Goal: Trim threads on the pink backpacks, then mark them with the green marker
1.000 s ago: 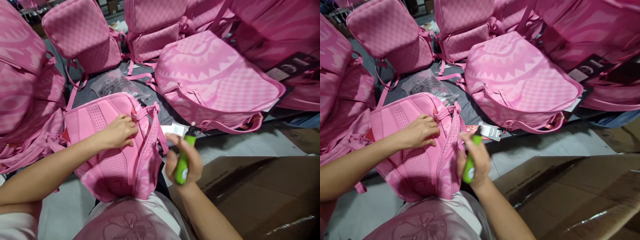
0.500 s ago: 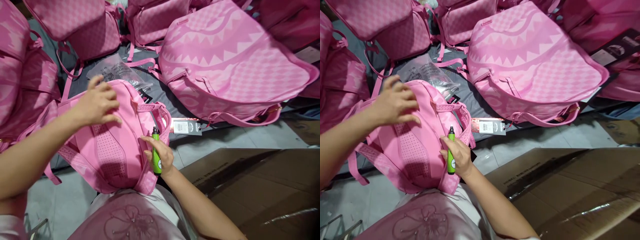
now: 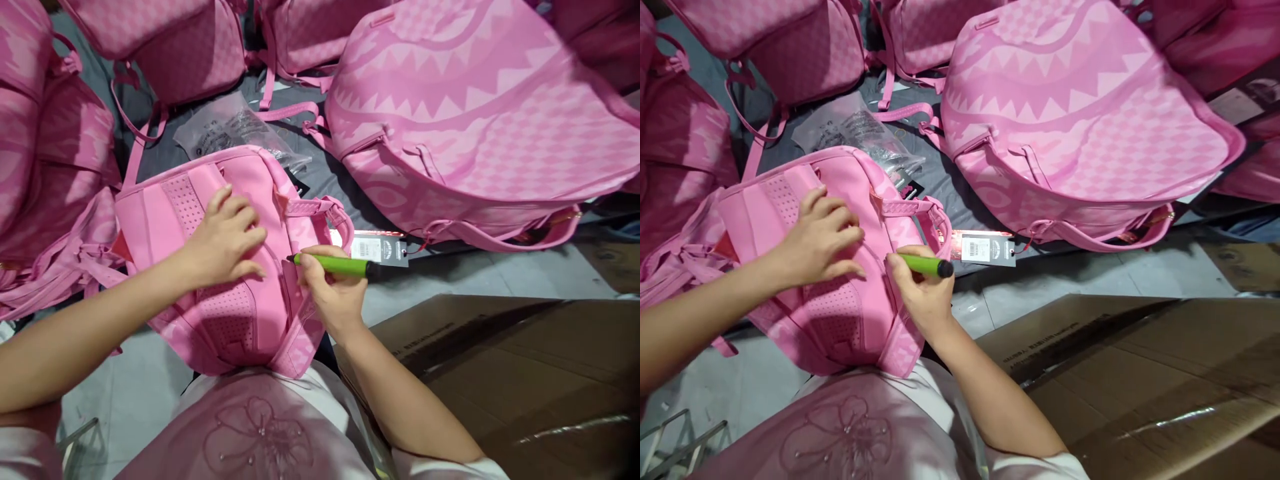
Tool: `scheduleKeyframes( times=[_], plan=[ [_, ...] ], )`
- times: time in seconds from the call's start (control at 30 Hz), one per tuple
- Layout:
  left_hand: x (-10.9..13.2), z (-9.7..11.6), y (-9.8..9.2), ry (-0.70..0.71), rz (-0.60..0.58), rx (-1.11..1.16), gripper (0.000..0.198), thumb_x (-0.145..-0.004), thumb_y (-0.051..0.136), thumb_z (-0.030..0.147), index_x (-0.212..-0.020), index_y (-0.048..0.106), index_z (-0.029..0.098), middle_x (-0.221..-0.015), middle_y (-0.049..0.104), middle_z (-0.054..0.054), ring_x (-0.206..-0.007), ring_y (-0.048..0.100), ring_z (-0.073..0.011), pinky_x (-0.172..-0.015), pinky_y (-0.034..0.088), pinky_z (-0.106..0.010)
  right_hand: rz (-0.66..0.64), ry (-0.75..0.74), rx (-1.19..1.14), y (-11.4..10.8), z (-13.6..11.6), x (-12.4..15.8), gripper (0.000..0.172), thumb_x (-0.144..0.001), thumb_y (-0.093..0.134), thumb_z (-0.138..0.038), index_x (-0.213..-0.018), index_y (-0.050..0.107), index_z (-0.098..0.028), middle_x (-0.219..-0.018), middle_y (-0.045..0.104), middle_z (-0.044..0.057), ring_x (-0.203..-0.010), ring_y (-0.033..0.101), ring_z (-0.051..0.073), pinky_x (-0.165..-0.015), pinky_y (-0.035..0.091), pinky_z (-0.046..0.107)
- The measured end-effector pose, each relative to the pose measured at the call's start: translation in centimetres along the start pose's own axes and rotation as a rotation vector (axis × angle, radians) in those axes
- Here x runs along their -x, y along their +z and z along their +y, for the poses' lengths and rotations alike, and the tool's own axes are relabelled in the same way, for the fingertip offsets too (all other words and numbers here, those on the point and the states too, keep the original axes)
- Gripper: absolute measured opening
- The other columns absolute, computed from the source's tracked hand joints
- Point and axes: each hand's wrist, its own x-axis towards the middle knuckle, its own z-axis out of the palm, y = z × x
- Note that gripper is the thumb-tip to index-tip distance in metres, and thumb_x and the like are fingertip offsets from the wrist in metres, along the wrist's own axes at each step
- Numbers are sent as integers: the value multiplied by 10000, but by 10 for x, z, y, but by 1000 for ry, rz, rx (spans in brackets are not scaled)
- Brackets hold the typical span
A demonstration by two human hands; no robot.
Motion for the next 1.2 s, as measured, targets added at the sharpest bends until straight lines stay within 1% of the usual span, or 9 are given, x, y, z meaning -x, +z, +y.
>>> scheduleKeyframes(
  times=[0.07, 0.2, 0.3, 0.47, 0.6, 0.77, 0.9, 0.97, 1.2],
  plan=[
    [0, 15, 5, -46, -49, 49, 452, -868, 548, 663, -910, 648, 224, -931, 643, -51, -1053, 535, -277, -1138, 271, -588, 34, 3, 35, 5, 0, -3, 235, -919, 649, -401, -831, 671, -184, -699, 682, 12, -574, 629, 136, -520, 504, 252],
    [7, 27, 10, -94, -25, 122, 241, -925, 571, 452, -875, 631, 224, -952, 654, -26, -1065, 541, -248, -1174, 233, -588, 55, -22, 73, 10, 3, -2, 226, -932, 630, -388, -852, 662, -179, -729, 688, 23, -603, 629, 140, -547, 497, 259],
    [14, 28, 15, -79, 5, 155, 209, -950, 533, 392, -857, 619, 226, -934, 659, -9, -1073, 548, -230, -1191, 214, -595, 12, -49, 109, 13, 4, 3, 193, -940, 624, -361, -882, 669, -183, -742, 687, 15, -584, 615, 125, -556, 492, 258],
    [17, 30, 20, -105, 8, 199, 202, -972, 491, 359, -878, 626, 242, -947, 661, 8, -1140, 546, -217, -1219, 201, -580, -32, -141, 264, 13, 9, 7, 173, -941, 623, -352, -908, 658, -186, -751, 688, 12, -555, 601, 115, -532, 483, 254],
    [16, 32, 19, -124, -4, 237, 195, -975, 476, 322, -872, 625, 250, -949, 656, 7, -1152, 549, -211, -1226, 224, -575, -25, -190, 264, 13, 11, 8, 166, -945, 611, -345, -927, 652, -186, -757, 685, 15, -524, 588, 114, -504, 489, 260],
    [16, 32, 21, -162, 2, 324, 209, -971, 468, 341, -851, 619, 262, -926, 638, 3, -1134, 559, -210, -1240, 198, -566, 31, -164, 245, 17, 9, 8, 181, -950, 599, -361, -938, 635, -184, -814, 698, 37, -580, 625, 125, -536, 534, 270],
    [18, 33, 25, -202, -3, 408, 171, -944, 506, 357, -845, 617, 273, -904, 617, 9, -1126, 558, -207, -1251, 162, -554, 28, -182, 252, 20, 7, 9, 163, -951, 605, -350, -921, 634, -193, -799, 699, 30, -594, 641, 130, -566, 555, 278],
    [19, 33, 27, -211, -2, 436, 168, -939, 510, 365, -847, 614, 271, -897, 608, 11, -1120, 557, -204, -1250, 159, -551, 71, -178, 240, 21, 7, 10, 156, -951, 606, -342, -925, 631, -190, -806, 700, 35, -613, 658, 139, -574, 564, 283],
    [19, 33, 29, -280, 18, 539, 222, -934, 498, 439, -854, 629, 278, -867, 589, 15, -1111, 570, -214, -1221, 211, -579, 115, -148, 182, 25, 3, 13, 185, -945, 621, -370, -914, 630, -188, -740, 671, 8, -510, 611, 114, -473, 521, 256]
  ],
)
